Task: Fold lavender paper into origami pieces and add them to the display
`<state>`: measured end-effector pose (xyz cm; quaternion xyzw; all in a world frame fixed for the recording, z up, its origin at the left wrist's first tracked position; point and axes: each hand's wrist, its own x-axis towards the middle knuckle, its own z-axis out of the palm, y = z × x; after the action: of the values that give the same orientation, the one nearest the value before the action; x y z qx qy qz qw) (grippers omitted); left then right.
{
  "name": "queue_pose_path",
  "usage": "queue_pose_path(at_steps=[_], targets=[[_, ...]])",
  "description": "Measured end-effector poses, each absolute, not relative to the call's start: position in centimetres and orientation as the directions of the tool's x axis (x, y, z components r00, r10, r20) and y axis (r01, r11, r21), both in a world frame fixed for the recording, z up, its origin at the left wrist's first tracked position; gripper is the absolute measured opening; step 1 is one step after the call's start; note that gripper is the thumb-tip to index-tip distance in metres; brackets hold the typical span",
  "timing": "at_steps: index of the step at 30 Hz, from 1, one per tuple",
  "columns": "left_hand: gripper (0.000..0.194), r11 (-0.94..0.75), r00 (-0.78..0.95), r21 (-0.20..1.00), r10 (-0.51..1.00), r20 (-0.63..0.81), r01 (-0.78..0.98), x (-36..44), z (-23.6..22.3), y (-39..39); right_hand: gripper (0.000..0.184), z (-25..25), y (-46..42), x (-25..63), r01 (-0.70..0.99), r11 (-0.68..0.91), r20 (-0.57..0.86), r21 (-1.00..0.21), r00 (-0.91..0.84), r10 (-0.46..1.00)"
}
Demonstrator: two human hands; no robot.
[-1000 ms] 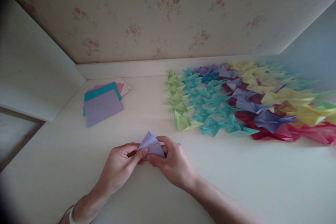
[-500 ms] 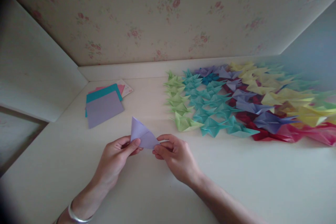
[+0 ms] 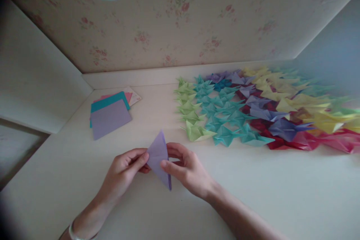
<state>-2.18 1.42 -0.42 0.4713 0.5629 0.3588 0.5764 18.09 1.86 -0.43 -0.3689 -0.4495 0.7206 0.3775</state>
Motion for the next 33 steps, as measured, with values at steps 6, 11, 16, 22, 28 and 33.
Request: queue_pose_path(at_steps=[6,11,16,22,28,33], targets=[[0.032,0.178,0.351,0.928,0.889,-0.294,0.327,-0.8,-0.2,0.6,0.036,-1.2,1.7,17.7,-0.147,-0.417,-0.351,-0.897,-0.335,0.874],[0.033,0.156,0.350,0.918,0.891,-0.290,0.364,-0.7,-0.2,0.5,0.038,-1.2,1.8,17.6,-0.148,-0.447,-0.383,-0.882,-0.327,0.864],[0.033,0.211,0.370,0.932,0.874,-0.315,0.294,-0.7,0.2,0.6,0.041,-0.4,2.1,17.7,-0.145,-0.420,-0.390,-0.896,-0.196,0.900],[0.030,0.304,0.323,0.930,0.876,-0.359,0.208,-1.0,0.0,0.7,0.039,-1.6,3.3,18.8,-0.333,-0.328,-0.362,-0.884,0.042,0.931],[0.029,0.291,0.179,0.948,0.933,-0.311,0.128,-1.3,-0.4,1.0,0.039,-1.0,3.1,18.7,-0.273,-0.326,-0.285,-0.905,-0.181,0.941],[0.023,0.054,-0.013,0.943,0.999,-0.053,0.328,-1.2,-1.1,0.6,0.035,-1.0,1.4,17.2,-0.011,-0.242,-0.222,-0.970,-0.358,0.907]])
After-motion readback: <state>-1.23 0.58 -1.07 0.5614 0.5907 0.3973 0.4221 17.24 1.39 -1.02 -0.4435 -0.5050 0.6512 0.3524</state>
